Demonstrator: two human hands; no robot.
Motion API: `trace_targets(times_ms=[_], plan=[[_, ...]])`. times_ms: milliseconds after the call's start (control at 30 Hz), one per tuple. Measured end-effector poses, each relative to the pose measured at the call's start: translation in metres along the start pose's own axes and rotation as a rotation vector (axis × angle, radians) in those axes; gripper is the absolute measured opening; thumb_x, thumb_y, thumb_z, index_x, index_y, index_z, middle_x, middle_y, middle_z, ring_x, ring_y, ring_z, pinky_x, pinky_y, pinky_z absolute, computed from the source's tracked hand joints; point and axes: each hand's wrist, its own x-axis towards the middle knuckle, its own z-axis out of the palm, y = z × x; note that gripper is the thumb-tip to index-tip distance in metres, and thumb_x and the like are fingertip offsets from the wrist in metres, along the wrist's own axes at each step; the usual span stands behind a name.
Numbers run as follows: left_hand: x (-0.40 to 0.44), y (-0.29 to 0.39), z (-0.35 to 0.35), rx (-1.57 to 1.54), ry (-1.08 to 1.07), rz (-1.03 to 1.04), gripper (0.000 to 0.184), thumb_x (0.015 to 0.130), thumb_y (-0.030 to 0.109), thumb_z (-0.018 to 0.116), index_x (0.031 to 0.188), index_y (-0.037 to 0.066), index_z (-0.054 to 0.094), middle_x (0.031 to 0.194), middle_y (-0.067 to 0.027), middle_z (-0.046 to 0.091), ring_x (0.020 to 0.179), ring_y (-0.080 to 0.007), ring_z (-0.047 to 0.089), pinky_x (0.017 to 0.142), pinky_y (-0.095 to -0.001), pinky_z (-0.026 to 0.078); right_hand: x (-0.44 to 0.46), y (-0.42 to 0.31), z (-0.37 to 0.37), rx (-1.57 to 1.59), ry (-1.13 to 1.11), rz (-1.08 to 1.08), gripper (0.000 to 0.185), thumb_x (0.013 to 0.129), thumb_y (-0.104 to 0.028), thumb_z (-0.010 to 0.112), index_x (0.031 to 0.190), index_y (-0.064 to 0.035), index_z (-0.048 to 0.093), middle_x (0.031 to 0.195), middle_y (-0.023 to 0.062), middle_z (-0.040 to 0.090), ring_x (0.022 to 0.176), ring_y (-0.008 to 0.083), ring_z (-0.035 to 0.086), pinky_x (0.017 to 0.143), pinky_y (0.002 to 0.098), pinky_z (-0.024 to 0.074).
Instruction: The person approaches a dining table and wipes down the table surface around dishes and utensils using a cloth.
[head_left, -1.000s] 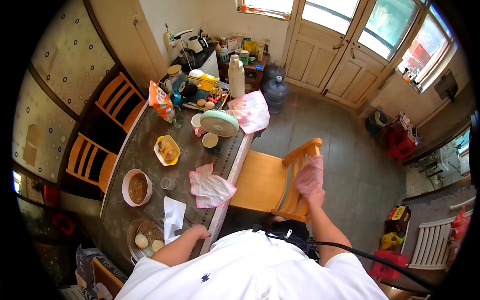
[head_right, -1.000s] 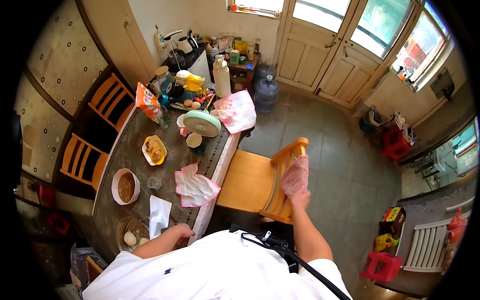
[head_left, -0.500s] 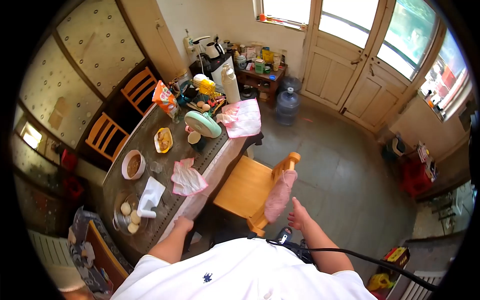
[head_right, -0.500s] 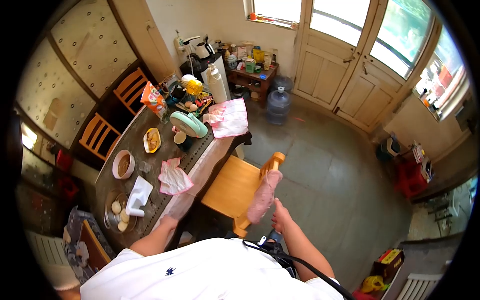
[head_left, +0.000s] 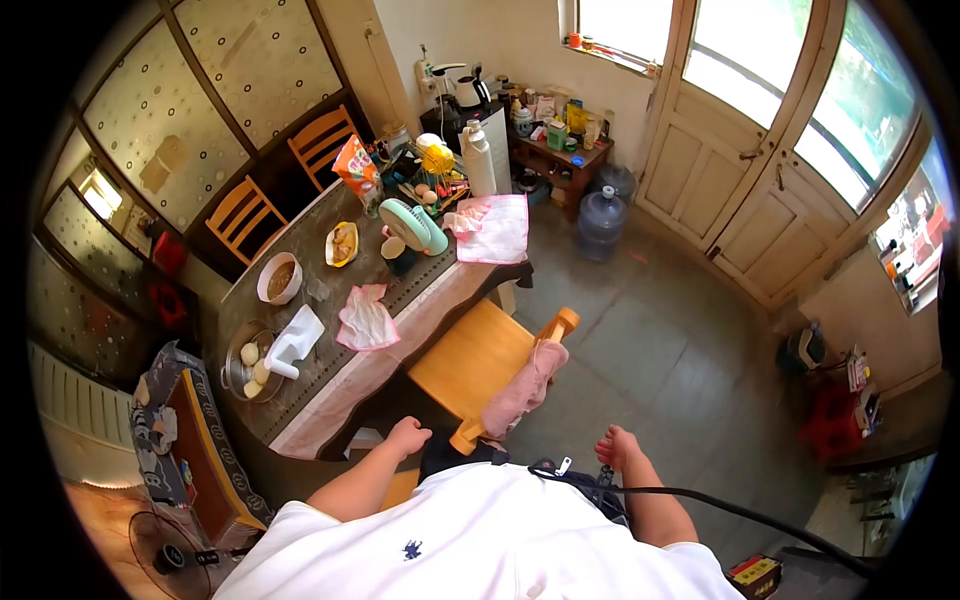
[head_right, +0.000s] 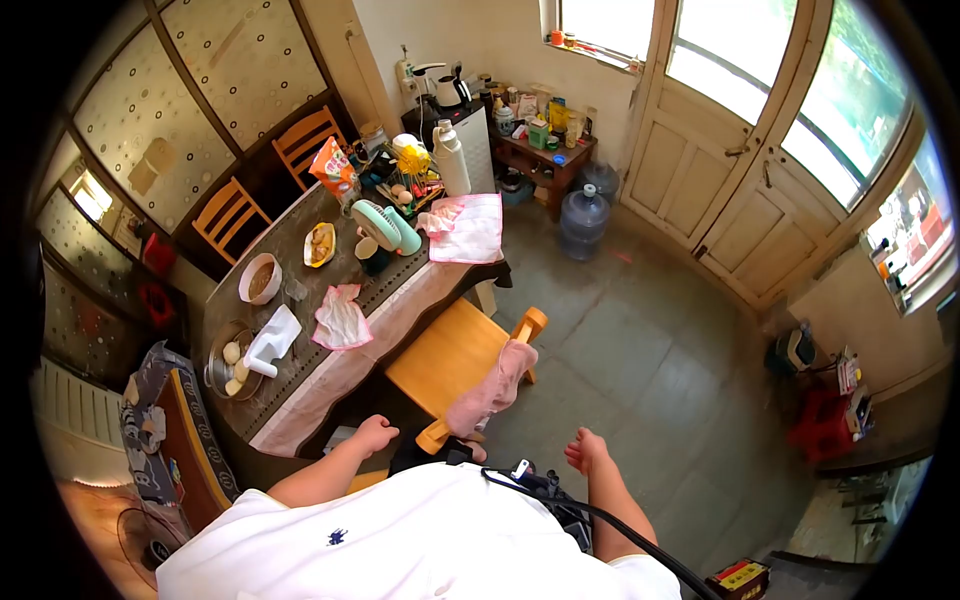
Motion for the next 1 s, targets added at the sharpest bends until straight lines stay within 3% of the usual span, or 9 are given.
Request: trace_targets(times_ms=[100, 133, 267, 367, 433, 567, 767, 967, 1000], plan=[[0.01, 0.009, 0.017, -0.075, 0.002, 0.027, 0.05, 0.084, 0.029, 0.079, 0.123, 0.0, 0.07, 0.119, -0.0212, 0.074, 0.109, -0.0338, 0.071, 0.095, -0.0421, 0.056, 0.032, 0.008, -0.039, -0.129, 0.018, 0.014, 0.051, 0.103, -0.042, 0.058, 0.14, -0.007, 0.057, 0.12, 0.0158, 0.068, 0.099, 0.0305, 0.071, 0.079, 0.0454, 0.0557], [0.012, 0.015, 0.022, -0.107, -0.005, 0.025, 0.048, 0.084, 0.028, 0.079, 0.122, 0.0, 0.07, 0.116, -0.0203, 0.075, 0.105, -0.0332, 0.072, 0.093, -0.0418, 0.056, 0.027, 0.009, -0.05, -0.172, 0.093, -0.034, 0.043, 0.101, -0.039, 0.06, 0.128, -0.0054, 0.059, 0.105, 0.0141, 0.069, 0.089, 0.0301, 0.071, 0.072, 0.0461, 0.0551], [0.015, 0.056, 0.031, -0.219, -0.011, 0.066, 0.042, 0.086, 0.024, 0.077, 0.119, -0.001, 0.07, 0.106, -0.0179, 0.076, 0.097, -0.0312, 0.073, 0.087, -0.0407, 0.056, 0.014, 0.014, -0.099, -0.561, 0.152, -0.101, 0.033, 0.099, -0.035, 0.061, 0.114, -0.0053, 0.061, 0.087, 0.0122, 0.066, 0.074, 0.0299, 0.07, 0.064, 0.0469, 0.0538], [0.044, 0.073, 0.042, -0.253, -0.019, 0.1, 0.041, 0.088, 0.021, 0.075, 0.12, -0.002, 0.07, 0.106, -0.0183, 0.076, 0.096, -0.0297, 0.073, 0.087, -0.0393, 0.057, 0.011, 0.014, -0.122, -0.644, 0.201, -0.068, 0.031, 0.1, -0.034, 0.062, 0.111, -0.0048, 0.063, 0.086, 0.0117, 0.066, 0.072, 0.0298, 0.07, 0.062, 0.0468, 0.0535], [0.066, 0.079, 0.05, -0.264, -0.004, 0.128, 0.04, 0.088, 0.021, 0.074, 0.121, -0.002, 0.07, 0.107, -0.0188, 0.075, 0.096, -0.0294, 0.073, 0.087, -0.0391, 0.057, 0.003, 0.0, -0.116, -0.449, 0.285, 0.152, 0.033, 0.1, -0.035, 0.063, 0.113, -0.0047, 0.063, 0.086, 0.0115, 0.066, 0.073, 0.03, 0.07, 0.062, 0.0468, 0.0537], [0.089, 0.106, 0.053, -0.322, -0.024, 0.075, 0.038, 0.09, 0.019, 0.074, 0.122, -0.002, 0.068, 0.11, -0.0169, 0.073, 0.099, -0.0266, 0.071, 0.087, -0.0371, 0.057, 0.011, -0.056, -0.112, -0.458, 0.246, 0.082, 0.035, 0.102, -0.037, 0.064, 0.118, -0.0059, 0.064, 0.09, 0.0101, 0.068, 0.072, 0.028, 0.07, 0.062, 0.0452, 0.054], [0.092, 0.174, 0.039, -0.351, 0.196, 0.037, 0.037, 0.091, 0.017, 0.071, 0.123, -0.001, 0.066, 0.103, -0.0159, 0.074, 0.096, -0.0273, 0.072, 0.085, -0.0388, 0.057, 0.077, -0.169, -0.113, -0.428, 0.073, -0.063, 0.037, 0.104, -0.036, 0.062, 0.127, -0.0074, 0.06, 0.094, 0.0088, 0.069, 0.073, 0.0242, 0.07, 0.062, 0.0419, 0.054], [0.109, 0.246, 0.073, -0.6, 0.488, 0.056, 0.03, 0.093, 0.014, 0.071, 0.12, 0.001, 0.066, 0.105, -0.0123, 0.073, 0.091, -0.0226, 0.071, 0.081, -0.0378, 0.058, 0.146, -0.299, -0.182, -0.67, -0.051, -0.023, 0.035, 0.105, -0.036, 0.061, 0.127, -0.0089, 0.06, 0.09, 0.0063, 0.067, 0.07, 0.0217, 0.068, 0.058, 0.0406, 0.0521], [0.113, 0.258, 0.079, -0.612, 0.485, 0.041, 0.033, 0.093, 0.014, 0.072, 0.125, 0.007, 0.066, 0.107, -0.0108, 0.073, 0.091, -0.0234, 0.071, 0.082, -0.0379, 0.058, 0.149, -0.32, -0.19, -0.677, -0.057, -0.033, 0.035, 0.105, -0.036, 0.061, 0.127, -0.0089, 0.06, 0.09, 0.0063, 0.067, 0.07, 0.0217, 0.068, 0.058, 0.0406, 0.0521]])
